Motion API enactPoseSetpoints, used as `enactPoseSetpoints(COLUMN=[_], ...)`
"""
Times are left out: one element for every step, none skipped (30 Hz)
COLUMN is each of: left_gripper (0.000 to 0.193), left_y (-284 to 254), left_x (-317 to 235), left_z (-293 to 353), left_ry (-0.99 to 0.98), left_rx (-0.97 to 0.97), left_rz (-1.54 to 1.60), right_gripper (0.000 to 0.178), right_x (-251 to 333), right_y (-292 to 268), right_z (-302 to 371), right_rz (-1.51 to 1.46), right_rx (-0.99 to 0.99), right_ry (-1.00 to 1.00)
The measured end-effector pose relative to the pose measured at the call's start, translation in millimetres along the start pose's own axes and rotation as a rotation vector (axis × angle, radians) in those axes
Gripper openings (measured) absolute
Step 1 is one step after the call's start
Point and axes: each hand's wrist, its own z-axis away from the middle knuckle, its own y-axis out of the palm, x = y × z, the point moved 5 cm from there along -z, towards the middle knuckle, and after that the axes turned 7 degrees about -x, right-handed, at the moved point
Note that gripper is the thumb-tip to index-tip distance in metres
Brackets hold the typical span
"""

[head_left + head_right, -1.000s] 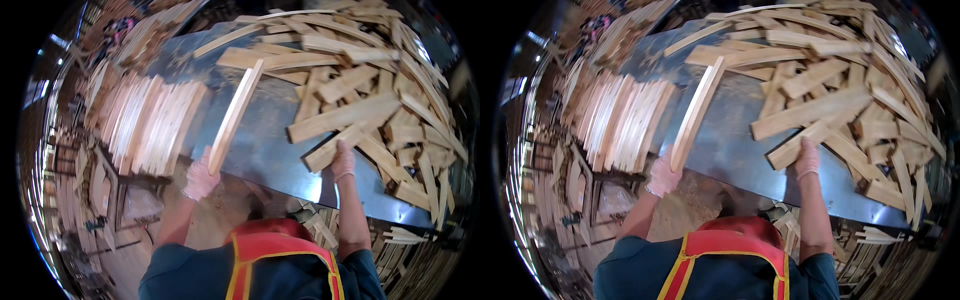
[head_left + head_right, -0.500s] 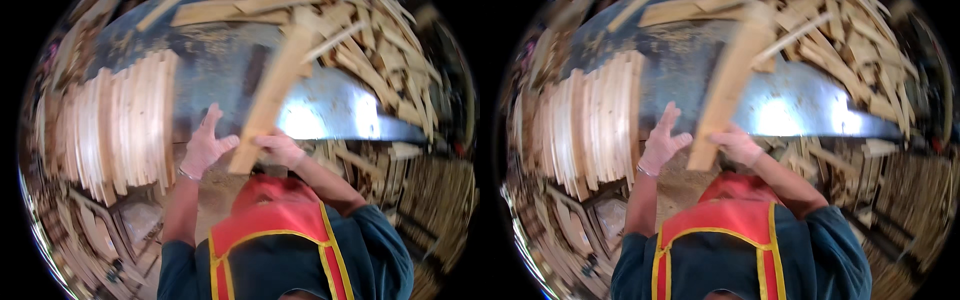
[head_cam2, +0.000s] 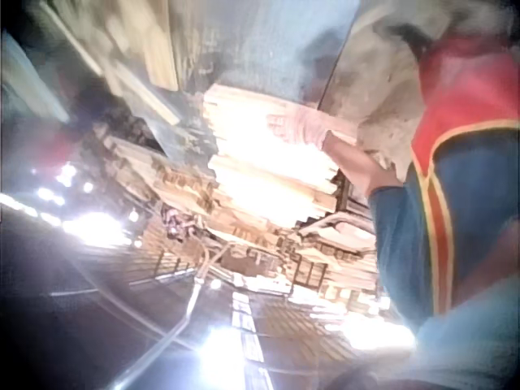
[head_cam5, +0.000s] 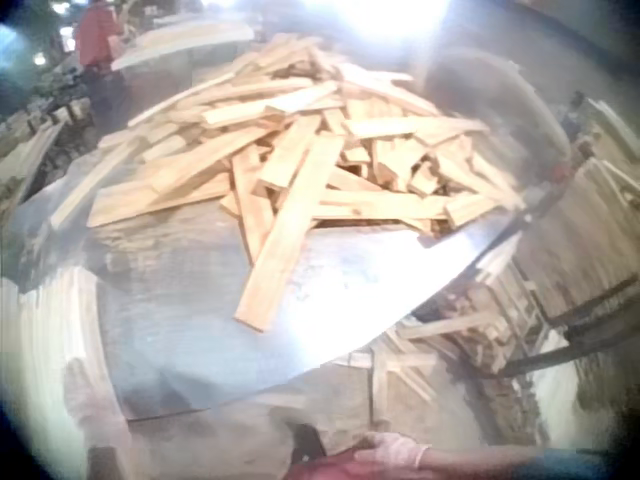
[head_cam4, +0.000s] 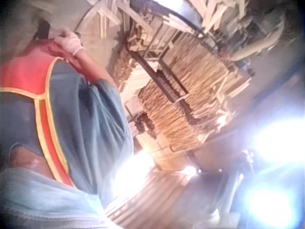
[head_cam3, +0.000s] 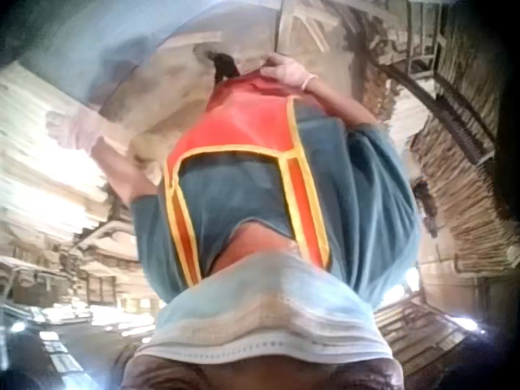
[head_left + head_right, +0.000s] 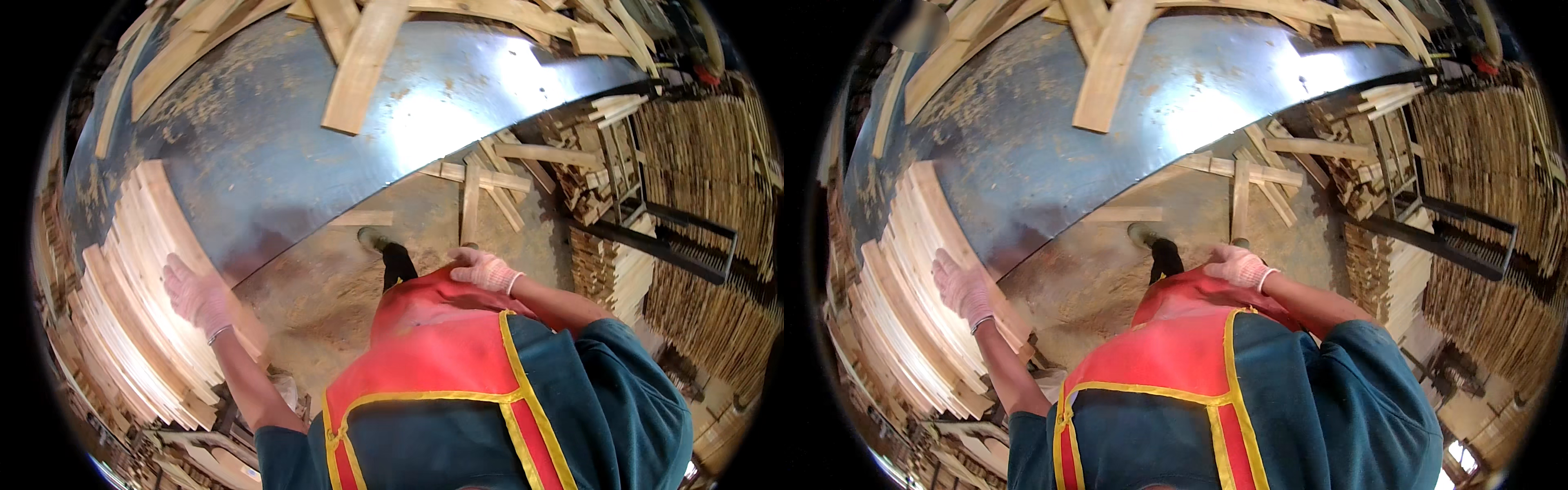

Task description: The person sorts wooden planks on a metal table, picking them up from a pile and arranging them into a neat stack. The person repeatedly moves planks from the disorganized pile to the organized stack using both hands.

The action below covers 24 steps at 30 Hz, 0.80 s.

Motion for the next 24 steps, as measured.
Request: enactPoseSetpoints(left_gripper=[0.067,0.068,0.075,0.077,0.079,0.082,0.084,0.086,0.091,0.095,0.097,0.099,0.101,0.097,0.093,0.09,0.088,0.085,0.083,0.082,0.081,0.081,0.082,0.084], left_y=[-2,-2,-9,-21,-47,-70,-89,-106,-123,-131,-132,-136,-135,-130,-123,-119,-115,-116,-118,-119,-105,-82,-58,-44], left_x=[-8,-15,-28,-61,-96,-140,-186,-237,-284,-325,-356,-384,-407,-411,-404,-396,-401,-390,-385,-381,-371,-373,-378,-377], left_z=[-4,-1,-2,6,6,14,19,22,29,37,43,36,49,56,52,66,96,132,179,233,273,324,374,429], left_ry=[-0.008,-0.012,0.068,0.19,0.314,0.442,0.514,0.583,0.567,0.547,0.5,0.446,0.397,0.353,0.316,0.27,0.28,0.272,0.263,0.26,0.297,0.261,0.232,0.32], left_rx=[-0.031,-0.049,-0.126,-0.15,-0.188,-0.215,-0.236,-0.26,-0.179,-0.086,-0.057,-0.064,-0.039,-0.061,-0.094,-0.114,0.009,0.129,0.074,0.01,-0.035,-0.023,-0.008,-0.03], left_rz=[-0.034,-0.062,0.024,0.195,0.359,0.519,0.601,0.685,0.691,0.702,0.584,0.468,0.346,0.418,0.48,0.539,0.754,0.954,0.959,0.971,0.799,0.714,0.628,0.669], right_gripper=[0.072,0.072,0.073,0.073,0.072,0.071,0.074,0.073,0.073,0.073,0.068,0.066,0.063,0.061,0.059,0.058,0.056,0.058,0.06,0.062,0.065,0.065,0.068,0.057], right_x=[-33,-76,-117,-155,-180,-204,-171,-187,-208,-232,-260,-275,-302,-326,-344,-361,-380,-389,-392,-388,-371,-350,-351,-336], right_y=[-8,-14,-20,-38,-52,-65,-96,-108,-122,-135,-145,-156,-169,-184,-198,-221,-241,-265,-291,-312,-338,-363,-382,-400], right_z=[-7,-6,-11,-4,-1,2,22,19,18,23,22,-3,-11,-20,-39,-57,-72,-91,-108,-123,-145,-155,-180,-201], right_rz=[-0.074,-0.134,-0.205,-0.258,-0.254,-0.254,0.001,0.031,0.061,0.099,0.078,0.091,0.106,0.128,0.218,0.32,0.409,0.452,0.487,0.603,0.732,0.854,1.041,1.11], right_rx=[-0.04,-0.084,-0.134,-0.182,-0.192,-0.196,-0.203,-0.227,-0.244,-0.26,-0.287,-0.289,-0.275,-0.26,-0.253,-0.236,-0.223,-0.294,-0.378,-0.366,-0.445,-0.493,-0.504,-0.504], right_ry=[0.025,0.073,0.109,0.153,0.211,0.277,0.324,0.304,0.279,0.266,0.247,0.203,0.188,0.17,0.145,0.125,0.123,0.027,-0.059,-0.049,-0.123,-0.14,-0.112,-0.103])
